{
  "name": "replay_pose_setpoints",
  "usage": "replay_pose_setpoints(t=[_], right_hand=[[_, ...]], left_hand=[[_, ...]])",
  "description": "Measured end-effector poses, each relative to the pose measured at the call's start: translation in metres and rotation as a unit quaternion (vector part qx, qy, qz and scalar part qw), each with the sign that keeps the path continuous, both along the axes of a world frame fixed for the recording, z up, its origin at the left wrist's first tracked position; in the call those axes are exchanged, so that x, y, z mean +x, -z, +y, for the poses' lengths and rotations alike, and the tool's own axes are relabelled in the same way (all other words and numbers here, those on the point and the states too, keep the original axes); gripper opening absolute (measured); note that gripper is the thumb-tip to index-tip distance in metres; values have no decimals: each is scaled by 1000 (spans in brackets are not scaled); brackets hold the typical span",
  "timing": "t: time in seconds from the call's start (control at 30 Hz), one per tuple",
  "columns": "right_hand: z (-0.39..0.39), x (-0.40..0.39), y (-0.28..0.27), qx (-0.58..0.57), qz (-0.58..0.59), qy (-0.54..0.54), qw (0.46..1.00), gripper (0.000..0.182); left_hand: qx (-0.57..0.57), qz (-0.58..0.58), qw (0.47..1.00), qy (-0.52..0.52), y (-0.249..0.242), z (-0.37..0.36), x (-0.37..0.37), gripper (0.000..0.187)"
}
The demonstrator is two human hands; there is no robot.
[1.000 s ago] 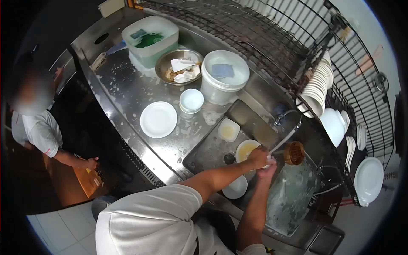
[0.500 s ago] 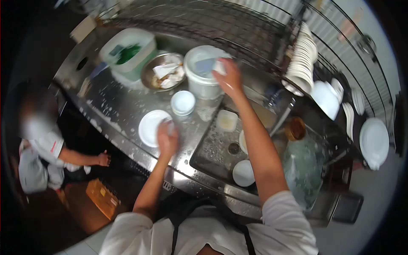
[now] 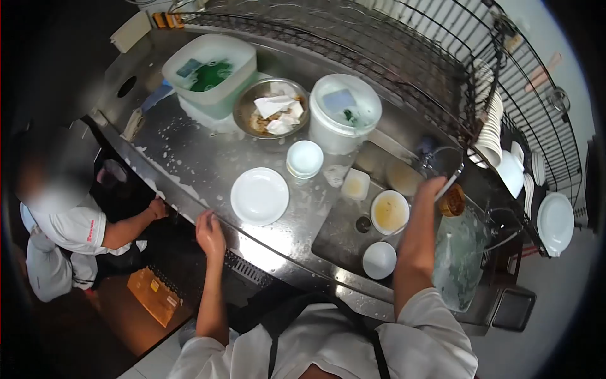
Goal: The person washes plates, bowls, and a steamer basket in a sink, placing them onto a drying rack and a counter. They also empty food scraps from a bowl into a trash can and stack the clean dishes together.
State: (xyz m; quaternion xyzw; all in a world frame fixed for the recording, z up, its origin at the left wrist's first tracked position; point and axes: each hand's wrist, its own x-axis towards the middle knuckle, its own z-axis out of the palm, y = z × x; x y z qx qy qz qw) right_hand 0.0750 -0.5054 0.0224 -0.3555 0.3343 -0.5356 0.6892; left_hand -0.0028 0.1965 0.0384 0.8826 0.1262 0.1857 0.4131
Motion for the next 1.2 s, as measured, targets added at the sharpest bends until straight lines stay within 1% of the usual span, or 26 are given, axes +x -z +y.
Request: replay_pose_setpoints(t=[0.03,0.07,0.1,0.13,0.17,0.2,0.23,0.27,0.3,0.33,0.37,0.4,0.43,0.47,0.5,0.6,0.67,0.7,0.73,0.8,0.87,0.97,1.07,1.13,1.17,1.2], right_hand=[[0,-1,-17,33,-75,-39,996,42],[9,5,-24,-39,63,-106,992,41],[16,10,-27,-112,200,-168,959,39],[24,9,-30,-183,332,-223,898,38],[47,-7,-31,-405,511,-195,733,42],[77,-28,-40,-493,562,-184,638,44],[101,-51,-47,-575,601,-166,530,45],[109,-68,-29,-556,541,-209,596,40],[116,-90,-17,-477,577,-306,588,36],[135,-121,-7,-476,518,-339,625,32],[160,-156,7,-449,504,-332,659,30],[179,-190,-1,-447,559,-357,599,31],[194,-226,4,-392,559,-401,611,27],[213,-261,1,-363,566,-403,620,27],[226,-294,5,-303,542,-416,664,28],[242,-368,21,-322,510,-364,709,21],[240,-400,23,-319,499,-338,732,20],[237,-403,23,-321,490,-340,735,20],[228,-397,24,-325,480,-360,731,20],[209,-383,32,-321,452,-427,715,19],[195,-365,39,-311,422,-511,682,19],[182,-338,50,-294,384,-608,630,19],[178,-322,67,-281,367,-674,576,20],[171,-314,80,-319,436,-661,522,20],[176,-305,69,-344,355,-694,523,20],[180,-301,69,-340,369,-699,509,20]], left_hand=[[10,-7,1000,16,14,0,18,22],[20,-13,999,33,26,-1,38,23],[-49,-13,998,47,18,-19,59,25],[-117,-12,991,61,7,-37,84,27],[-164,-23,983,77,41,-44,122,34],[-181,31,980,71,26,-64,150,43],[-295,114,946,70,44,-78,190,55],[-386,179,904,51,30,-99,212,55],[-472,238,848,37,13,-114,234,55],[-522,230,819,62,26,-117,263,53],[-570,222,786,87,61,-124,294,51],[-615,214,751,110,79,-128,313,49],[-601,228,758,114,75,-127,319,48],[-586,240,765,116,64,-124,320,46],[-571,249,774,115,51,-117,316,45],[-626,260,724,132,7,-82,269,46],[-638,255,716,124,-8,-59,231,45],[-648,247,712,109,-13,-43,203,44],[-603,207,757,143,-20,-27,168,38],[-626,188,750,104,-30,4,92,24],[-659,187,723,89,-25,43,9,24],[-659,178,731,9,-24,86,-128,29],[-645,194,733,-94,29,132,-285,37],[-661,191,709,-155,54,151,-380,41],[-670,192,694,-180,59,159,-421,43],[-691,178,668,-210,71,167,-459,40]])
